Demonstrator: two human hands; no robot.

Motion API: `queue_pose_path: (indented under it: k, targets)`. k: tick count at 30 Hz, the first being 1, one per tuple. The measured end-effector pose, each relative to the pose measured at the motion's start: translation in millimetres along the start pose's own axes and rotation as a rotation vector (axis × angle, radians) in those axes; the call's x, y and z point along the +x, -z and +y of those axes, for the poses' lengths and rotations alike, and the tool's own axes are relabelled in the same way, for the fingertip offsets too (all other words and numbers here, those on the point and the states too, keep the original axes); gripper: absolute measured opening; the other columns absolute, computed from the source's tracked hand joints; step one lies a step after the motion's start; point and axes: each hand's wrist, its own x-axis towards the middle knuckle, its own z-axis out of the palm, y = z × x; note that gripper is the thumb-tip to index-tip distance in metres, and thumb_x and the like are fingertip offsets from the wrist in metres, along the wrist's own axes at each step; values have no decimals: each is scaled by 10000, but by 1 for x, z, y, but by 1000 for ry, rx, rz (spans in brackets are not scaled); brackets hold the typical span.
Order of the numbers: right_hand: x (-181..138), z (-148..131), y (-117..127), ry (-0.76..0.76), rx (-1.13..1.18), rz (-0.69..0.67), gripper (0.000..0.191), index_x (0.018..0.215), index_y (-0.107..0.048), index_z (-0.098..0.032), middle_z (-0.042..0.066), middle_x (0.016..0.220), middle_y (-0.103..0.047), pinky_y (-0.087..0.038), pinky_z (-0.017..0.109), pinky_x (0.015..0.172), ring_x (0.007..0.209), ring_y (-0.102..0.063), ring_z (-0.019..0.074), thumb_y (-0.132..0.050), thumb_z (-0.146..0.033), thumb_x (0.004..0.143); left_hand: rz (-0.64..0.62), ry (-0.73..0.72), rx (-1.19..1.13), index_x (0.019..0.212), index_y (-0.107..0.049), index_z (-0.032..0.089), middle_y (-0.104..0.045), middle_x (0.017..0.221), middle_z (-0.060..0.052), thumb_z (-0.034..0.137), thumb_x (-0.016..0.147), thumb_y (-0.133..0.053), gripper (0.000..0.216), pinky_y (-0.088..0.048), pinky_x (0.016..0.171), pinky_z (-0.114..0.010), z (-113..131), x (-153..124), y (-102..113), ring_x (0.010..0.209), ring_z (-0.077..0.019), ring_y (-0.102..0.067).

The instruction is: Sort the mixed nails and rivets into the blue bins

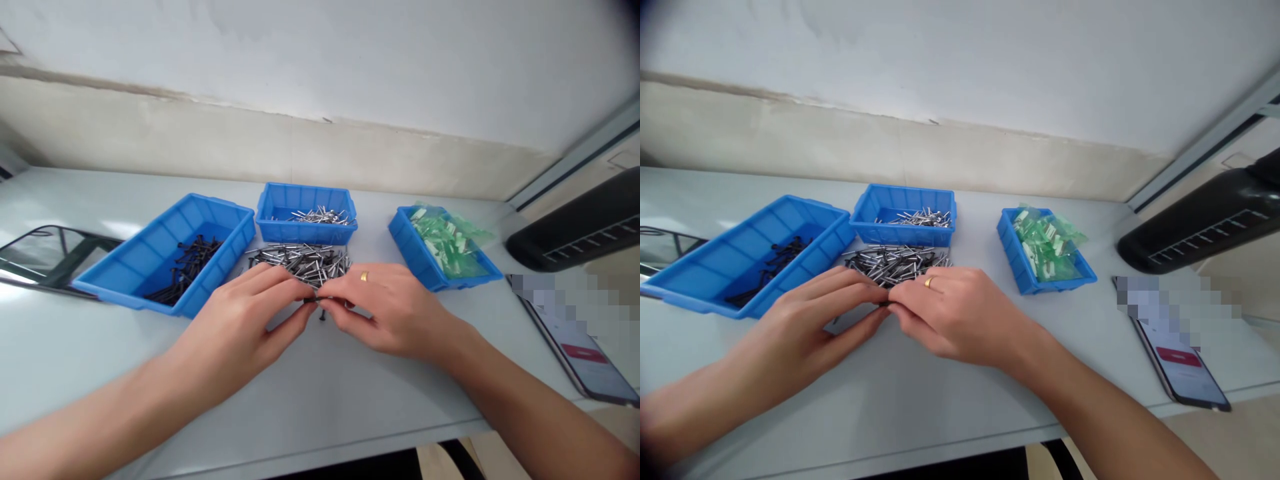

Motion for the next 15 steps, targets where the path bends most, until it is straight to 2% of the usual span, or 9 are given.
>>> queue_pose_path:
  k: [7,15]
  targets:
    - [1,-1,-2,68,-11,63,137,833,-648,-135,-22,638,-617,-412,234,600,568,-494,91,-535,-155,907,-56,-8,-57,872,-632,176,-606,811,-9,216,924,-504,144,-454,657,-234,3,1,0,754,-130,-584]
    - [0,3,2,-13,-3,81,108,902,-648,-149,-42,637,-588,-409,195,609,589,-511,72,-546,-183,913,48,63,-58,931,-656,202,-628,799,19,266,921,-539,133,-452,681,-201,6,3,6,725,-99,-586]
